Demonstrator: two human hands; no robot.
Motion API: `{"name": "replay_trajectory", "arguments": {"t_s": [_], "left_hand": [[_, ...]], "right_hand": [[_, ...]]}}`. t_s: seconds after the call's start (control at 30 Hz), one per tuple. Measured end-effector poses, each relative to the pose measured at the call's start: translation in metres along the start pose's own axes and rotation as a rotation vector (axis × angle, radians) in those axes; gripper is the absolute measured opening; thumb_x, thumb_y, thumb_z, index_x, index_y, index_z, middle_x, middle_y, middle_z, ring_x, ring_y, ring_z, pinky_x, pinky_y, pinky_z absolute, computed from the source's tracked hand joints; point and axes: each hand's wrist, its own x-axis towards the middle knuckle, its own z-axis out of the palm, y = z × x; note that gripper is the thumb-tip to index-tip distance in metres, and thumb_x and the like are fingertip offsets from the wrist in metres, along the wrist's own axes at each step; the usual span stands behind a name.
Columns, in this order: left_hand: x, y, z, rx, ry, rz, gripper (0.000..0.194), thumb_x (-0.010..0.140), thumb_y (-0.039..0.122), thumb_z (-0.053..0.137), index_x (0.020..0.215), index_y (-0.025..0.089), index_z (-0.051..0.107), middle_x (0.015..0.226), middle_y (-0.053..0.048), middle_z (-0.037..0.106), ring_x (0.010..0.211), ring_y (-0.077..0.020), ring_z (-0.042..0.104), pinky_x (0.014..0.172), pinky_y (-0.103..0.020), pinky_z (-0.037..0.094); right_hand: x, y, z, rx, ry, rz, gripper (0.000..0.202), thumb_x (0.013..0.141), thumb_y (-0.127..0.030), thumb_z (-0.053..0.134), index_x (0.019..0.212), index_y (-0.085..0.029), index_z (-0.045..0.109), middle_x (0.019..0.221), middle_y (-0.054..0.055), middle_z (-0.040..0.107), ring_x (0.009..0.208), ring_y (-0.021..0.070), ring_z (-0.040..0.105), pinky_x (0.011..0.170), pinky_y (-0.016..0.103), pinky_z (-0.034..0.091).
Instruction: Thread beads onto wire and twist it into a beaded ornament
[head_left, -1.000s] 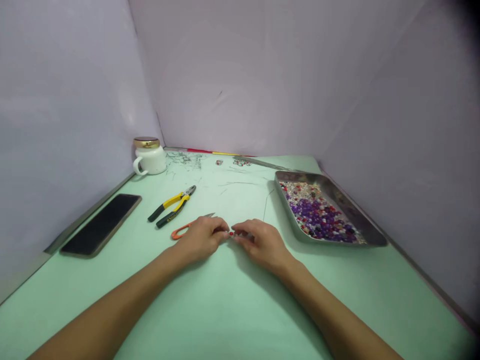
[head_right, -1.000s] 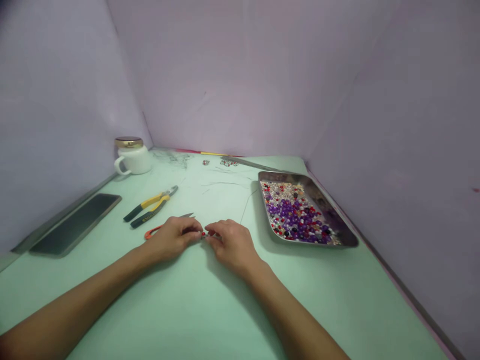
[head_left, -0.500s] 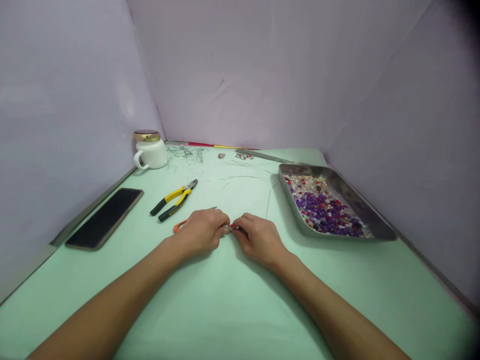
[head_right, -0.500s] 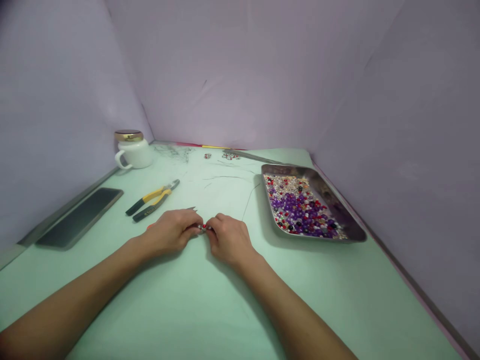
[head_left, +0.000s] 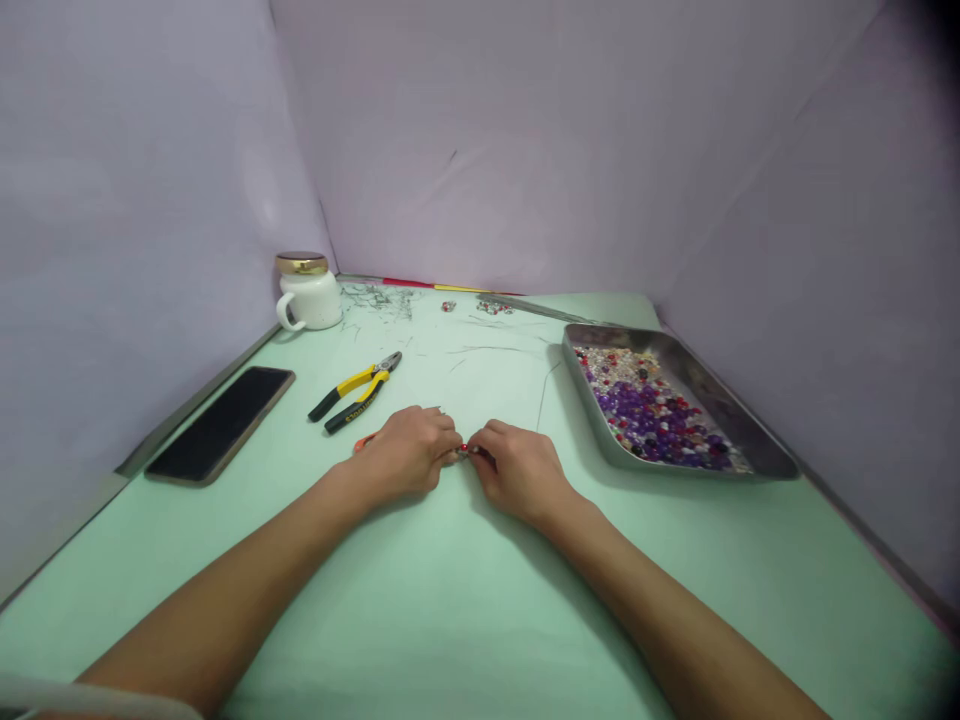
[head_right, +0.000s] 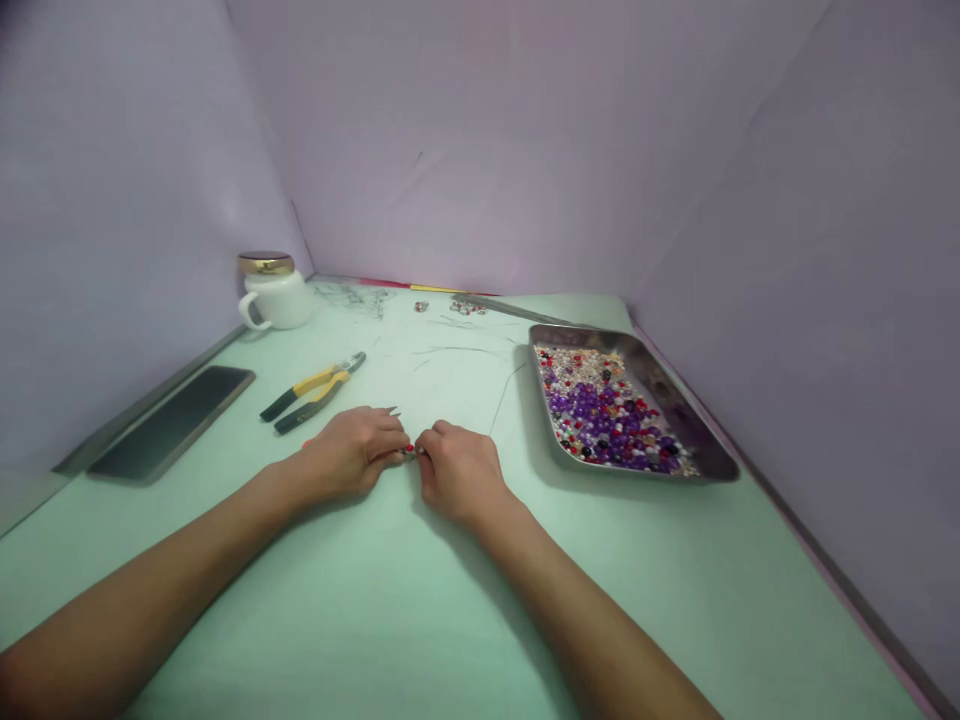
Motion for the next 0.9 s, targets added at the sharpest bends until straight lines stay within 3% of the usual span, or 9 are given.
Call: {"name": "replay_trajectory", "arguments": {"t_s": [0.13,0.23,0.3,0.4,0.53,0.67,0.8,0.9], "left_hand": [[-0.001,-0.001,-0.001,-0.217,0.032,-0.118,0.016,0.077,0.022,0.047,0.086,0.019,0.060,0.078,-0.002,0.058,0.071,-0.0143,0.050,0.068,-0.028,0.039],[-0.001,0.000,-0.001,-0.468,0.083,-0.257,0.036,0.072,0.023,0.055,0.107,0.021,0.053,0.089,-0.002,0.059,0.066,-0.0117,0.048,0.064,-0.025,0.040],[0.000,0.003,-0.001,-0.665,0.108,-0.354,0.040,0.069,0.022,0.057,0.109,0.019,0.052,0.091,-0.003,0.059,0.063,-0.0102,0.047,0.060,-0.024,0.040],[0.002,0.010,0.000,-0.939,0.115,-0.449,0.030,0.069,0.022,0.057,0.098,0.016,0.057,0.086,-0.003,0.059,0.063,-0.0101,0.049,0.058,-0.023,0.040],[0.005,0.016,0.006,-1.108,0.183,-0.475,0.013,0.066,0.019,0.058,0.078,0.013,0.060,0.075,-0.003,0.060,0.068,-0.0125,0.052,0.064,-0.025,0.041],[0.005,0.017,0.010,-1.169,0.250,-0.503,0.009,0.066,0.020,0.057,0.070,0.013,0.060,0.067,-0.002,0.060,0.064,-0.0125,0.052,0.063,-0.026,0.041],[0.004,0.021,0.006,-1.142,0.234,-0.555,0.007,0.065,0.019,0.057,0.063,0.013,0.059,0.058,0.001,0.056,0.056,-0.0097,0.048,0.055,-0.022,0.037],[0.003,0.025,0.002,-1.110,0.204,-0.544,0.005,0.063,0.017,0.059,0.061,0.012,0.061,0.055,0.002,0.056,0.054,-0.0087,0.045,0.053,-0.021,0.034]], "right_hand": [[0.001,0.004,0.003,0.298,0.023,0.157,0.014,0.073,-0.023,0.049,0.076,-0.020,0.062,0.070,0.001,0.061,0.060,0.0128,0.051,0.054,0.024,0.031],[0.001,0.008,0.004,0.774,0.023,0.357,0.014,0.070,-0.028,0.053,0.071,-0.017,0.060,0.059,-0.001,0.056,0.051,0.0100,0.046,0.049,0.022,0.033],[0.001,0.007,0.002,1.039,0.040,0.447,0.016,0.068,-0.032,0.056,0.069,-0.015,0.058,0.053,-0.004,0.050,0.045,0.0078,0.041,0.044,0.021,0.032],[0.000,0.001,-0.001,1.251,0.072,0.505,0.020,0.064,-0.033,0.062,0.065,-0.015,0.057,0.050,-0.005,0.046,0.043,0.0065,0.039,0.042,0.020,0.035],[-0.002,-0.008,-0.002,1.345,0.095,0.507,0.020,0.060,-0.032,0.066,0.064,-0.014,0.056,0.050,-0.004,0.050,0.045,0.0077,0.045,0.046,0.022,0.042],[-0.003,-0.012,-0.001,1.361,0.102,0.467,0.020,0.060,-0.029,0.067,0.068,-0.015,0.056,0.053,-0.003,0.052,0.047,0.0090,0.048,0.047,0.024,0.045],[-0.005,-0.012,-0.004,1.388,0.112,0.397,0.028,0.061,-0.030,0.067,0.083,-0.016,0.058,0.076,0.003,0.060,0.067,0.0148,0.056,0.056,0.028,0.050],[-0.005,-0.011,-0.006,1.350,0.111,0.426,0.026,0.065,-0.033,0.064,0.084,-0.015,0.063,0.073,0.004,0.062,0.066,0.0150,0.056,0.057,0.029,0.050]]}}
